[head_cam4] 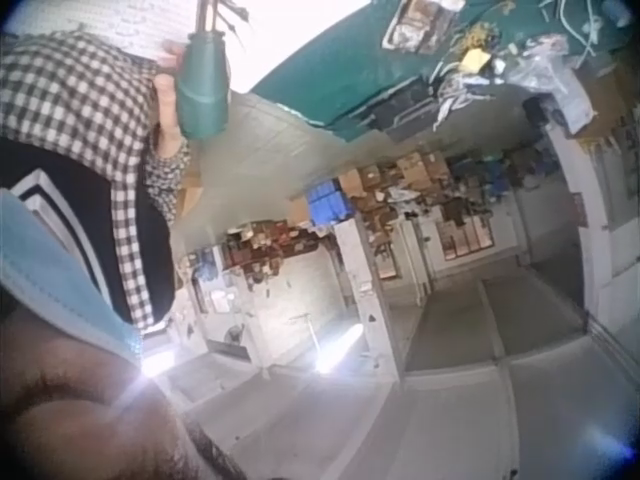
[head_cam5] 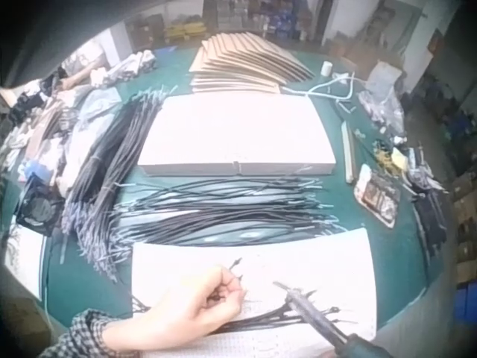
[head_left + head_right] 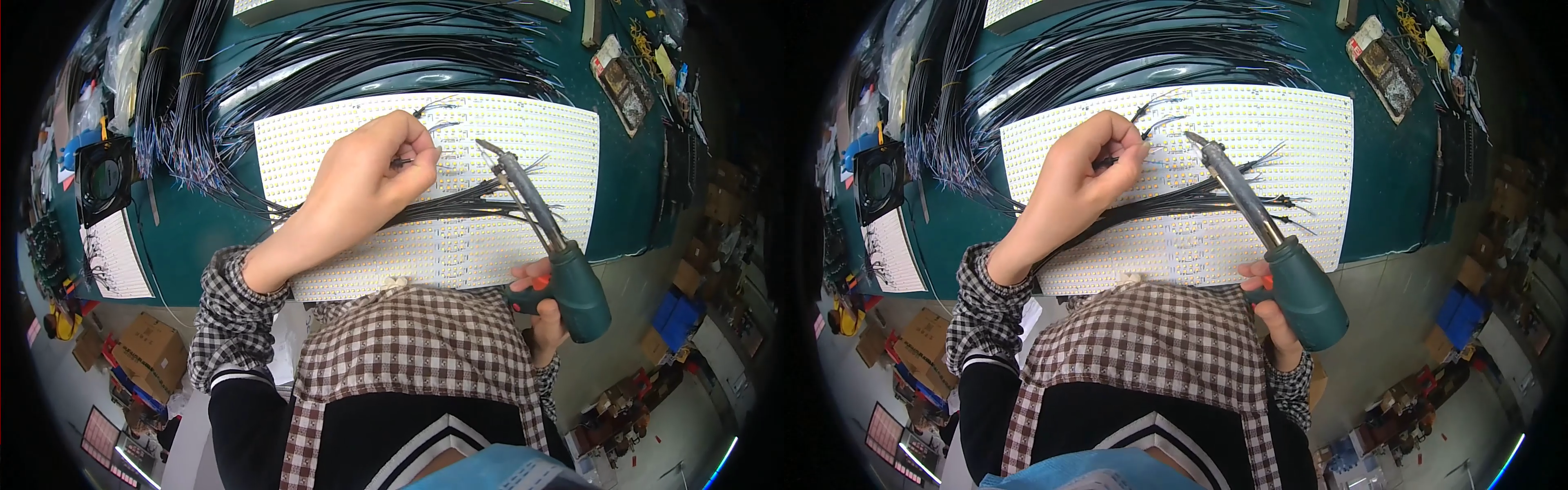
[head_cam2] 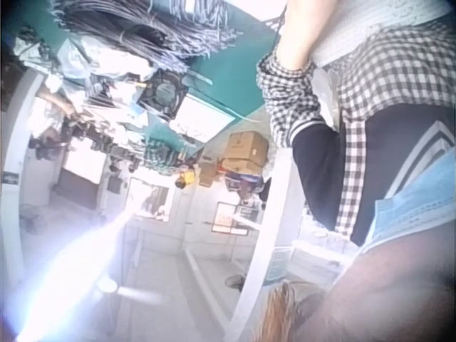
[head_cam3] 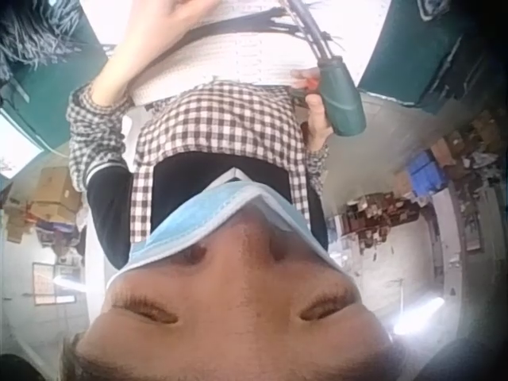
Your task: The person solders electrical wires onto an LED board using a handheld soldering iron.
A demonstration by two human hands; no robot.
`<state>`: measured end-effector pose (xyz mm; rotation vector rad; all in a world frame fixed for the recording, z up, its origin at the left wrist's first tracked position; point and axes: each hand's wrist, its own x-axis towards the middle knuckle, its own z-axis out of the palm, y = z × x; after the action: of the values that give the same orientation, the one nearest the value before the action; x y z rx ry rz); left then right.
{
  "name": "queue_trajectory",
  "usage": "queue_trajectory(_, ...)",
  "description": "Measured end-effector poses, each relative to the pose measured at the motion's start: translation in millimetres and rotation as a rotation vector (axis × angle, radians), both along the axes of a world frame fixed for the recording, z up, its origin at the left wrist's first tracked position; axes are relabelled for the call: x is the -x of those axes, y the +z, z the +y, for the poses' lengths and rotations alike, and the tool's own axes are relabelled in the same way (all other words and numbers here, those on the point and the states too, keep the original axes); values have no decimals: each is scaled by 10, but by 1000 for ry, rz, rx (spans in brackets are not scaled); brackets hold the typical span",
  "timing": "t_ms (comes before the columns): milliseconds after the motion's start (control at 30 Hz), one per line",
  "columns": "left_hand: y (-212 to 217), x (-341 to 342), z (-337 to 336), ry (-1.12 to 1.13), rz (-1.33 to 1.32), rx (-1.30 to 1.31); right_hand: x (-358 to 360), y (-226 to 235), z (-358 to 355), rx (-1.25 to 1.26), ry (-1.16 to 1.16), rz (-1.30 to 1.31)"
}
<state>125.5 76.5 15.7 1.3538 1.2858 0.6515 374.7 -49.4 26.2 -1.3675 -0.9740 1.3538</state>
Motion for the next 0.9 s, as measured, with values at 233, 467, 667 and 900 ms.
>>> queue_trajectory(233,-81,-41,21,-4,44,12,-32,12,60,73,60,41)
queue_trajectory(467,-80,-42,31,-1,57,-2,-13,21,80,84,49,35)
queue_trajectory(667,-88,-43,24,1,52,-1,-30,28,109,65,136,-75)
queue_trajectory(900,22,26,30,-17,78,-40,-16,34,63,44,21,-8)
